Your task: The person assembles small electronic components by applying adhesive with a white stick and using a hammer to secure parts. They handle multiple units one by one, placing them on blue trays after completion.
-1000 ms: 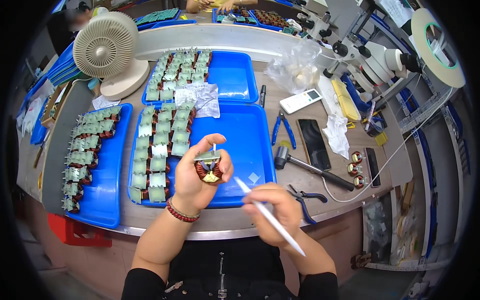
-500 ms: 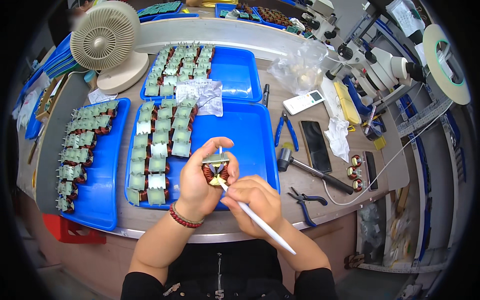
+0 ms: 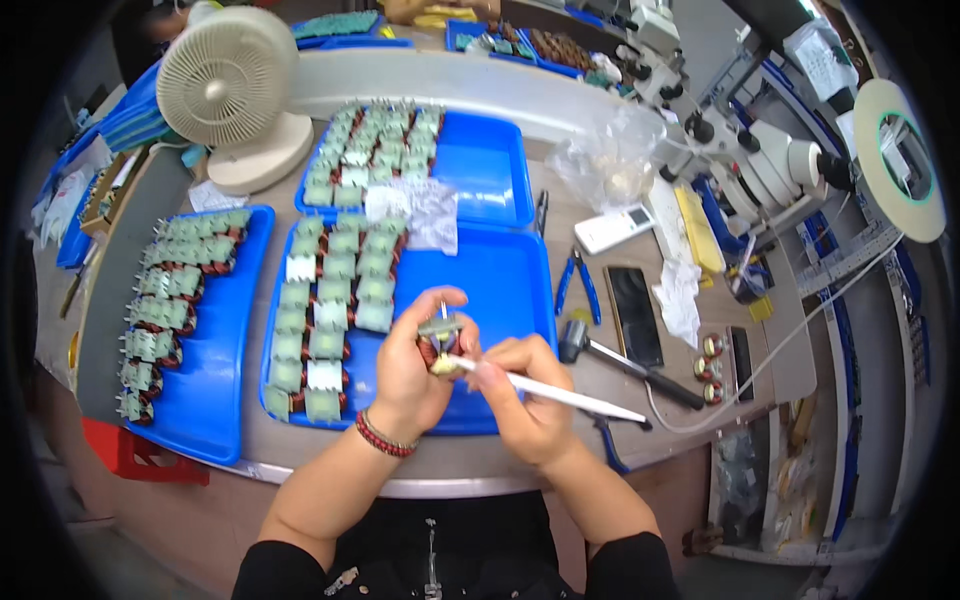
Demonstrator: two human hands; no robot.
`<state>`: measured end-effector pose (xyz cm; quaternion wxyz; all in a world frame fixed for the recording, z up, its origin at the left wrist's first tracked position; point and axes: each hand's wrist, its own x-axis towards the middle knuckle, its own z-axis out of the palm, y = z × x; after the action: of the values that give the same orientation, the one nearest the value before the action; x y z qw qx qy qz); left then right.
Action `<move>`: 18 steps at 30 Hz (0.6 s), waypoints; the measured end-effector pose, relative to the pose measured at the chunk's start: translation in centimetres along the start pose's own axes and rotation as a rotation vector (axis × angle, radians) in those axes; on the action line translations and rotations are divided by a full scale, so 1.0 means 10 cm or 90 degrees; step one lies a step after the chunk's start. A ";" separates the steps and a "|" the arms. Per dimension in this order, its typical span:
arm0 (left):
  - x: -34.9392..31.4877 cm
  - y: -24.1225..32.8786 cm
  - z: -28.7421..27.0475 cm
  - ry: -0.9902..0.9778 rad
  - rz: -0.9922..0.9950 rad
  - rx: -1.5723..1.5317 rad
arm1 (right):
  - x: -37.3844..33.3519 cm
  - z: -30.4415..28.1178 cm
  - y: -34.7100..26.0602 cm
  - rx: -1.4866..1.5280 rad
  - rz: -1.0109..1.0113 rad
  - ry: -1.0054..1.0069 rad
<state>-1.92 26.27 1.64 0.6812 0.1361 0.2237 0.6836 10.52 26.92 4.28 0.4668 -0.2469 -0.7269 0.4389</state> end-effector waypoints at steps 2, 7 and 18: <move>0.03 -0.05 -0.07 0.070 -0.040 -0.026 | 0.06 -0.03 0.03 0.006 0.000 -0.010; 0.11 -0.20 -0.17 0.209 -0.165 -0.128 | 0.38 -0.10 0.29 0.125 -0.051 0.109; 0.02 -0.12 -0.07 0.145 -0.138 -0.022 | 0.11 -0.16 0.33 0.234 0.083 0.068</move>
<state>-1.28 26.39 0.44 0.7237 0.0210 0.3009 0.6207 11.34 30.01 2.21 0.5127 -0.2267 -0.5913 0.5798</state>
